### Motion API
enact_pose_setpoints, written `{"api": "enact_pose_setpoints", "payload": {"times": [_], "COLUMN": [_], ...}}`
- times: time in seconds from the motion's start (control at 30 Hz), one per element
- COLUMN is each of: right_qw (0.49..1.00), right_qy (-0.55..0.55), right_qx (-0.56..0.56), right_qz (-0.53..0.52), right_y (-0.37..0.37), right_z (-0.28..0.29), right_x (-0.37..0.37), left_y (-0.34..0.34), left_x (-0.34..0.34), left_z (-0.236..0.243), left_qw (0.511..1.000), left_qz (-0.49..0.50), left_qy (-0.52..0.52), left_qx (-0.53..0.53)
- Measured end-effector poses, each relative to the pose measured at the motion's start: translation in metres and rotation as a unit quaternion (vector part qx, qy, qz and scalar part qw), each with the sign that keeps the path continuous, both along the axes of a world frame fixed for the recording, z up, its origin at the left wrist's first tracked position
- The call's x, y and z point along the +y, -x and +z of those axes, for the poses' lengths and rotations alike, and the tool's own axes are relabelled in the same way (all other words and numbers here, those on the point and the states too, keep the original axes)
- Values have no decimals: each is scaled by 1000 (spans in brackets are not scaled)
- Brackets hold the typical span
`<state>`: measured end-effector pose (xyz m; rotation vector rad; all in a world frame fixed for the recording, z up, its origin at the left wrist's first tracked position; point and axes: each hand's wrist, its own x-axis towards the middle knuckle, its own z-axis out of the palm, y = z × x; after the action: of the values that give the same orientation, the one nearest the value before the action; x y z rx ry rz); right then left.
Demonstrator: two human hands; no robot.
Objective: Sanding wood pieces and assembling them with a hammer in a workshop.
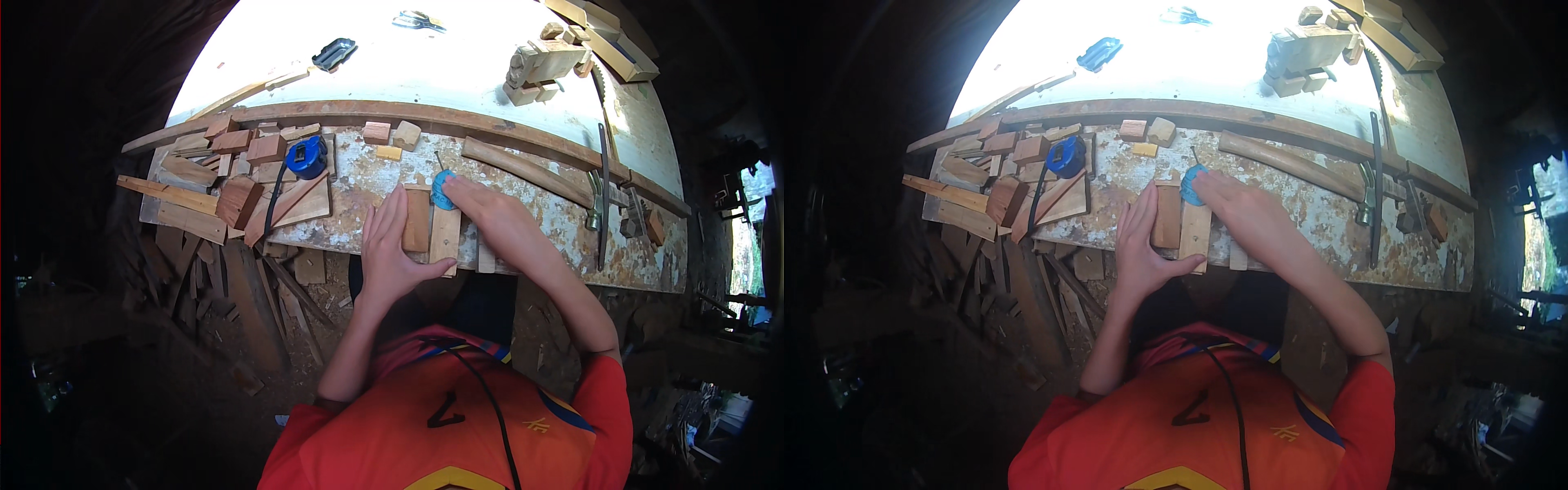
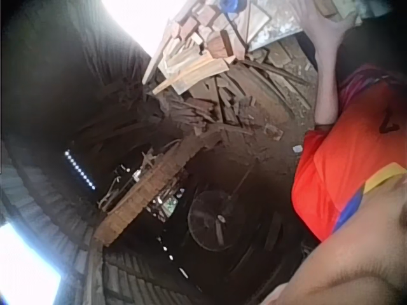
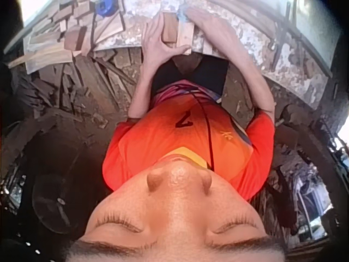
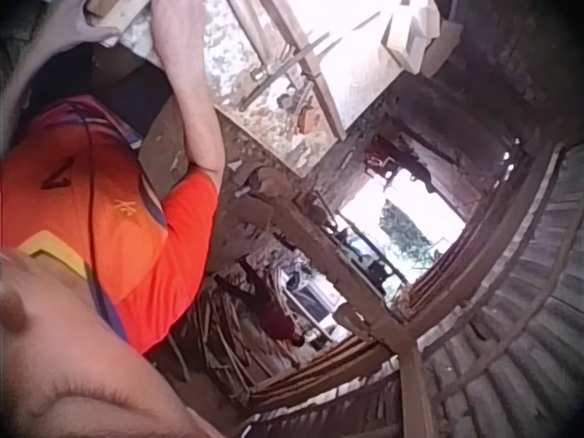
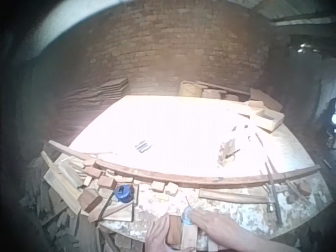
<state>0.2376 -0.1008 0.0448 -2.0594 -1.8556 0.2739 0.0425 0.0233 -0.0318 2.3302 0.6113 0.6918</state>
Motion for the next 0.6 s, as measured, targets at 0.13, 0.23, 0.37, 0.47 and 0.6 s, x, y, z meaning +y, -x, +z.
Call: {"api": "enact_pose_setpoints", "payload": {"times": [0.13, 0.23, 0.37, 0.47, 0.6], "right_qw": [990, 997, 991, 998, 995], "right_qy": [-54, 16, -28, -17, -32], "right_qx": [-26, 72, -11, 28, -22], "right_qz": [129, 7, 127, 51, 95], "right_y": [16, -1, 25, -9, 19], "right_z": [-19, 6, -15, -1, -8], "right_x": [-12, -3, -18, -8, -17], "left_y": [-2, 2, -1, -1, 0], "left_x": [0, 0, 0, -1, 2], "left_z": [-2, 1, -1, 1, -5], "left_qw": [1000, 1000, 1000, 1000, 1000], "left_qz": [1, 5, -1, -1, 0], "left_qy": [2, -12, 7, 7, -5], "left_qx": [0, 6, -3, -4, -8]}}
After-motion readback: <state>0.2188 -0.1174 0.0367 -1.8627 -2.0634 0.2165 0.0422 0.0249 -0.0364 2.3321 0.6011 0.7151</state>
